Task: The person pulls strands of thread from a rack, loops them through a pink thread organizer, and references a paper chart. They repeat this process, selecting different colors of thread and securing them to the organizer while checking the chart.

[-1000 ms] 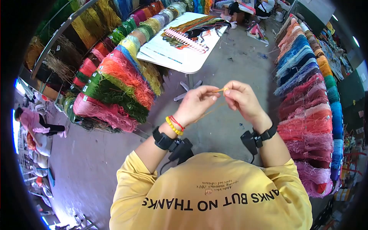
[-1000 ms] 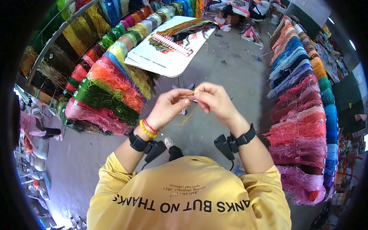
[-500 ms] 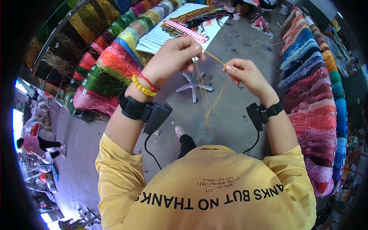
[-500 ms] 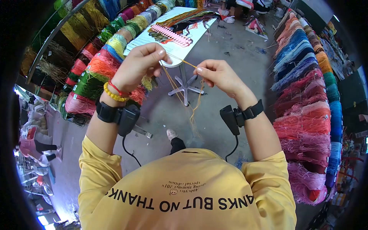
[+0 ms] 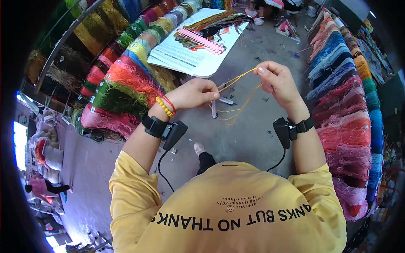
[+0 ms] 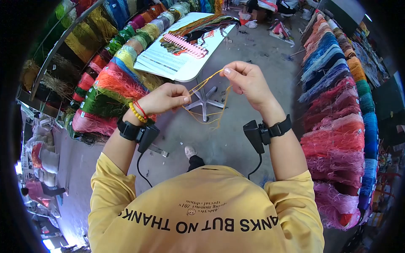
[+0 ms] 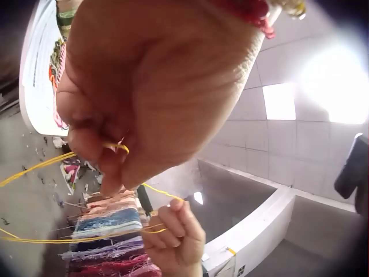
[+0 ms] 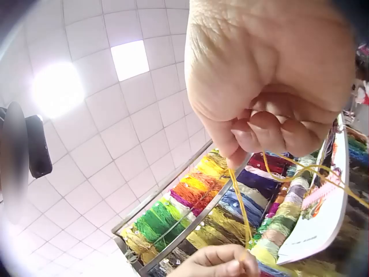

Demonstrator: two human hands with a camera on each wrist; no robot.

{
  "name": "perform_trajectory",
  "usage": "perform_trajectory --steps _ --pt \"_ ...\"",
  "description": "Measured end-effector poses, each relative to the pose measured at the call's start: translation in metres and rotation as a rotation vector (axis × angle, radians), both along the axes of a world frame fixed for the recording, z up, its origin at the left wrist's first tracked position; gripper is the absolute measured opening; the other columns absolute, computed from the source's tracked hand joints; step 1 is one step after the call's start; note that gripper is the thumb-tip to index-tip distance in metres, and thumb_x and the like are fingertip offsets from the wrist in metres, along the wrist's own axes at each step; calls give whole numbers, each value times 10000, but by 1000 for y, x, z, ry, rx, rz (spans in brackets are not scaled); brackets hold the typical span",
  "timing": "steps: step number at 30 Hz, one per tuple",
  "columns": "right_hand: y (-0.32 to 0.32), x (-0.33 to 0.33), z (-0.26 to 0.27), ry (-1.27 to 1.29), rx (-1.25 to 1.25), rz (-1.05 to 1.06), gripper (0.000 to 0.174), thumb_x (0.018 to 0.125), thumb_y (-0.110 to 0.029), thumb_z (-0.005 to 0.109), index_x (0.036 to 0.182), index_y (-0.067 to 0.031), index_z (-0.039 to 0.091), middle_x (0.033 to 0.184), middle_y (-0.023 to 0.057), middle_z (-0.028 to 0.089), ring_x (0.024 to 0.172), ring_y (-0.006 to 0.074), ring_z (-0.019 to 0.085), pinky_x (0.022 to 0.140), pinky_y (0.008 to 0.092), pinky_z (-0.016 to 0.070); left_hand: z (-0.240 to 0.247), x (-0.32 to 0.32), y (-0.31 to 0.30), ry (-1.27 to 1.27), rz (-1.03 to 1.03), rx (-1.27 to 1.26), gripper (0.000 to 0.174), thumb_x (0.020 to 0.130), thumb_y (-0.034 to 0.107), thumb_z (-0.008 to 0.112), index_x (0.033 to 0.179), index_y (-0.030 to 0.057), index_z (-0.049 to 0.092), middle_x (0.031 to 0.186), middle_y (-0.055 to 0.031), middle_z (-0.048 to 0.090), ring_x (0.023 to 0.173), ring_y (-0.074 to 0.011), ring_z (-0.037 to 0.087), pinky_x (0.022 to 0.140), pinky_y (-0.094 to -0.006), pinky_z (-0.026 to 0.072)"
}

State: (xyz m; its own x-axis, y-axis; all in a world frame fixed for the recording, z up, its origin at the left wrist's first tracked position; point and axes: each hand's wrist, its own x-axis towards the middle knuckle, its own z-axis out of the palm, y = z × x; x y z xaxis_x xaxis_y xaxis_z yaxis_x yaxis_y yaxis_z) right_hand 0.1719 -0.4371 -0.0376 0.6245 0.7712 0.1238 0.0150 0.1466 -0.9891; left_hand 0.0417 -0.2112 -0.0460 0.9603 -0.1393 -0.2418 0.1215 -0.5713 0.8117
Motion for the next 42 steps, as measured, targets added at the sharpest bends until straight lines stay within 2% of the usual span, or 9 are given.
perform_trajectory --steps 4,7,12,23,26,31,33,36,42 --pt "-3 3 22 -102 -47 36 189 857 -205 582 866 -21 623 638 -55 491 538 23 395 471 186 300 1 10 2 -312 269 -95 355 828 189 621 1121 47 479 864 7 567 708 -50 528 591 -196 429" --pt "15 2 18 -368 -9 87 188 856 -194 585 863 -10 621 686 -49 528 616 27 443 537 193 361 26 20 -28 -418 138 -211 394 824 157 620 1164 46 454 885 3 568 734 -46 524 622 -195 435" --pt "11 15 24 -451 -97 33 177 850 -179 589 847 -5 617 718 -40 550 678 30 458 605 197 392 43 31 -40 -240 102 -168 226 874 253 556 886 36 616 644 54 490 580 -23 432 505 -180 360" --pt "-34 92 -56 -12 -329 62 188 838 -197 582 931 -35 608 708 -19 553 566 60 430 526 198 375 89 26 -8 -489 319 -274 208 880 211 539 849 22 621 595 60 432 530 -25 347 486 -184 276" --pt "-48 126 -96 -957 -735 -398 303 787 -160 611 1076 -78 564 887 44 580 568 64 472 525 202 401 87 31 -6 -451 396 -59 187 868 203 550 847 38 636 622 46 495 534 -23 394 490 -169 309" --pt "39 50 -8 -67 -94 140 716 742 -37 622 1351 -125 256 1137 104 482 693 110 597 568 232 480 21 69 -15 -706 181 284 143 816 173 594 838 35 623 758 -107 582 691 -209 562 614 -299 441" --pt "72 36 -14 103 -3 359 654 770 -22 602 1333 -100 279 1054 85 506 652 86 563 552 213 453 9 82 -9 -713 251 269 147 812 172 594 841 30 621 766 -112 581 670 -212 557 608 -304 441" --pt "110 60 -54 -10 11 150 484 788 -24 597 1238 -62 423 892 34 537 599 61 510 524 213 419 -17 99 23 -619 417 166 156 822 174 590 832 21 621 706 -67 575 623 -165 542 574 -284 430" --pt "152 103 -59 -689 -117 -41 107 784 -61 617 874 -4 606 696 47 517 533 100 481 509 228 392 -60 129 63 -174 633 -464 158 861 162 568 830 20 630 624 40 512 542 -36 443 474 -189 347"
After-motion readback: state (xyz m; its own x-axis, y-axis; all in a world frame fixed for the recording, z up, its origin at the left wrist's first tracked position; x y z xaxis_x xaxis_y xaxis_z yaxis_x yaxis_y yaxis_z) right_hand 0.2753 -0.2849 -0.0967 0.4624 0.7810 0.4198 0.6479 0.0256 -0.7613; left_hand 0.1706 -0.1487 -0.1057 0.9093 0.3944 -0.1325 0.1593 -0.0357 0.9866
